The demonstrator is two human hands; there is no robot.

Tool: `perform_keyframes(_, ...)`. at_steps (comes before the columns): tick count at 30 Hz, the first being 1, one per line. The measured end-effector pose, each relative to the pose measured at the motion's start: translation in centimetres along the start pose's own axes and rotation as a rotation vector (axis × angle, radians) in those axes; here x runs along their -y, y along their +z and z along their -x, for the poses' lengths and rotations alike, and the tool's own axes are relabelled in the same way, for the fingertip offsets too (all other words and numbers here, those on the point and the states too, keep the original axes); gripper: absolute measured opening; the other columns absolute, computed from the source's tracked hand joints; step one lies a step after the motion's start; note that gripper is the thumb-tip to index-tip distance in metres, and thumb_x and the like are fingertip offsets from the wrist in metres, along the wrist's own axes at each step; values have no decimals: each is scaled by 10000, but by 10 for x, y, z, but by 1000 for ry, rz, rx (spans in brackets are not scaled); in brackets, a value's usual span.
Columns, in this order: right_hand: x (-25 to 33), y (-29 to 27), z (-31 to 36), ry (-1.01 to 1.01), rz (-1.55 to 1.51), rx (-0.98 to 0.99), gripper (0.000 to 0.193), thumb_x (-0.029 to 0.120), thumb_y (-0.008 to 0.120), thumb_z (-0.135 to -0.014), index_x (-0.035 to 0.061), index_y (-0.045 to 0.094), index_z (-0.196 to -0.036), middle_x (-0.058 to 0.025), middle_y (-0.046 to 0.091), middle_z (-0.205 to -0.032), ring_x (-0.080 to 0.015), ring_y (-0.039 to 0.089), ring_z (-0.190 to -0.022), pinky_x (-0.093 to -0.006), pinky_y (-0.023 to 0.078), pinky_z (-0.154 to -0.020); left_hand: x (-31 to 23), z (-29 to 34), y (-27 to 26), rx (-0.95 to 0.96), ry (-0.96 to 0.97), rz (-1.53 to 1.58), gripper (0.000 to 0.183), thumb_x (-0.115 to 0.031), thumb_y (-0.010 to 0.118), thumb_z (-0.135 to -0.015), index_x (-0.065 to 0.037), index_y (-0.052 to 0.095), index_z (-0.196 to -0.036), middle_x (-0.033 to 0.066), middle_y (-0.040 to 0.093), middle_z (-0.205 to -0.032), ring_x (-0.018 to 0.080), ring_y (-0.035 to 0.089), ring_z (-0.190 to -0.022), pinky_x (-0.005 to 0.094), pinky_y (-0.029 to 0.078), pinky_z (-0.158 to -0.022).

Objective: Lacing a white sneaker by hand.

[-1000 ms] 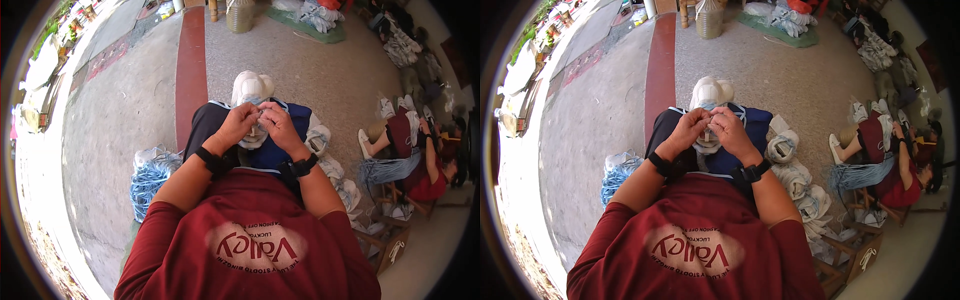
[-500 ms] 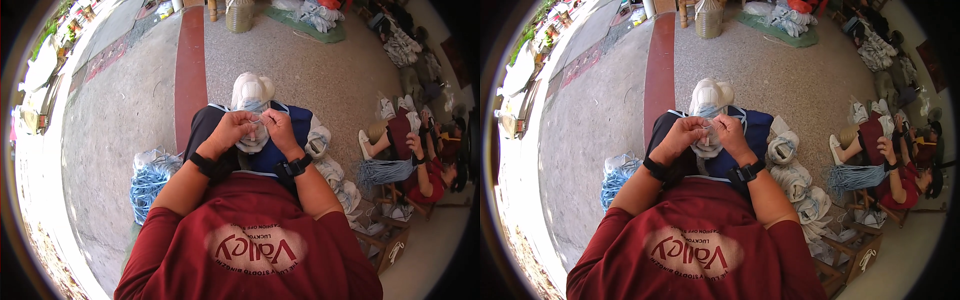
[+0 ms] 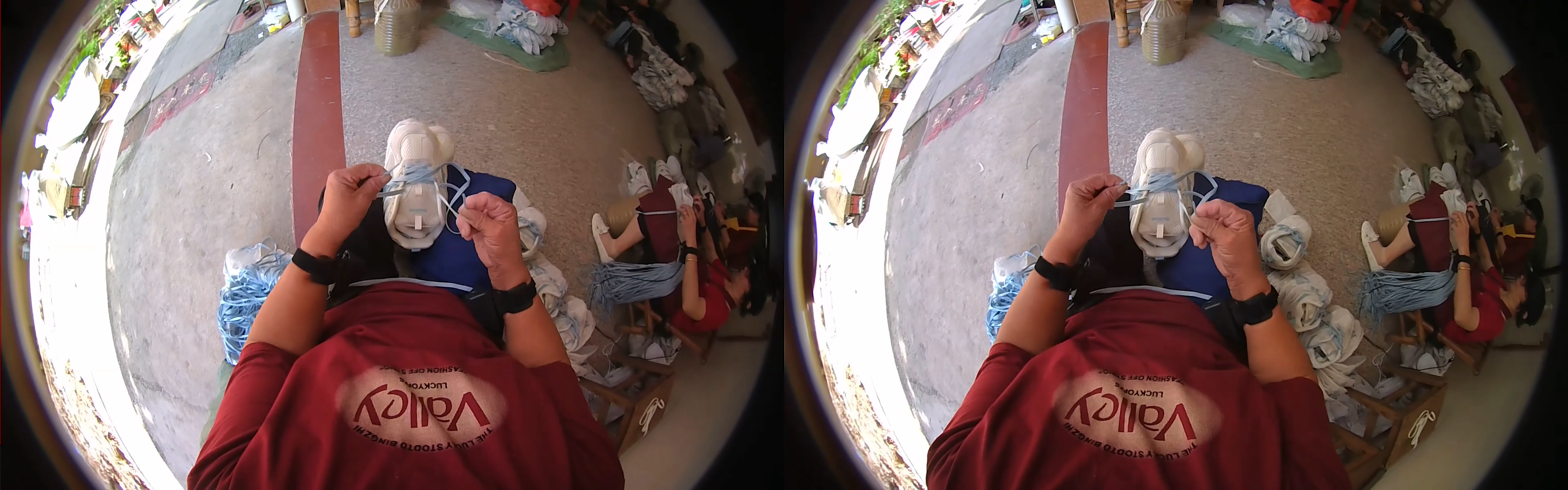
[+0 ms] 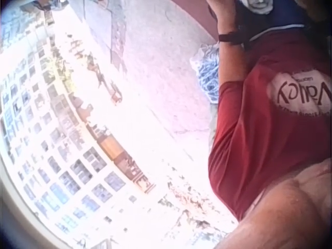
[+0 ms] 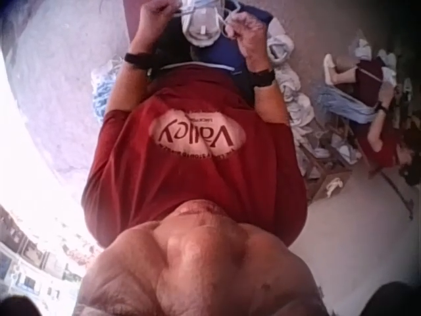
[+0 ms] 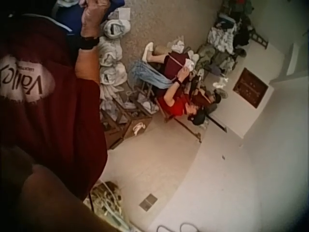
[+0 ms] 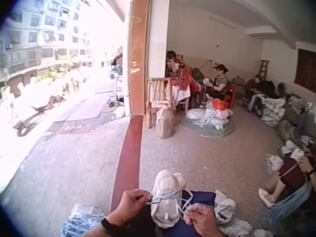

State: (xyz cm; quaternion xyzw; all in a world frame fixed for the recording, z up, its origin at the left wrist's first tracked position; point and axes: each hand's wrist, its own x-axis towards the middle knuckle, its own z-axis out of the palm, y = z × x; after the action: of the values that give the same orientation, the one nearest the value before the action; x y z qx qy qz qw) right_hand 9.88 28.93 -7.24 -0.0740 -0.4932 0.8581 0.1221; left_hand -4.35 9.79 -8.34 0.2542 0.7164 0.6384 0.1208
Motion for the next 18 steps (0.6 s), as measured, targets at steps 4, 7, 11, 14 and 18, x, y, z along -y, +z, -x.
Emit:
perform_keyframes(4, -3, -13, 6, -9, 53, -87, 69, 14, 584, -817, 30, 568, -753, -12, 526, -601, -66, 448, -491, -184, 319, -452, -7, 6, 18, 75, 168, -662, 115, -184, 648, -774, -73, 675, -791, 85, 646, -712, 218, 599, -573, 321, 460, -553)
perform_keyframes(7, -8, -15, 8, 46, 238, -88, 63, 9, 573, -816, 28, 568, -755, -5, 522, -590, -60, 449, -488, -183, 319, -446, -8, 7, 29, 151, 207, -900, 130, -224, 603, -777, -104, 643, -750, 104, 621, -695, 269, 610, -622, 371, 470, -561)
perform_keyframes(11, -15, -22, 4, 10, 302, -65, 61, 8, 564, -810, 32, 569, -755, -2, 523, -576, -47, 444, -484, -180, 306, -437, -16, 3, 38, 247, 188, -1140, 175, -216, 532, -803, -79, 585, -706, 109, 602, -637, 295, 612, -632, 403, 473, -556)
perform_keyframes(14, -16, -27, 5, 1, 280, -93, 65, 7, 563, -809, 36, 568, -751, -2, 523, -575, -44, 436, -481, -178, 301, -436, -18, -1, 40, 259, 175, -1155, 155, -175, 517, -790, -67, 592, -708, 122, 601, -652, 307, 609, -646, 412, 474, -569)
perform_keyframes(18, -18, -36, 6, 1, 252, -123, 72, 3, 561, -808, 39, 564, -745, 0, 520, -572, -42, 427, -476, -177, 299, -441, -10, 0, 37, 198, 251, -1061, 136, -147, 511, -771, -62, 589, -700, 137, 599, -683, 309, 609, -667, 416, 477, -586)
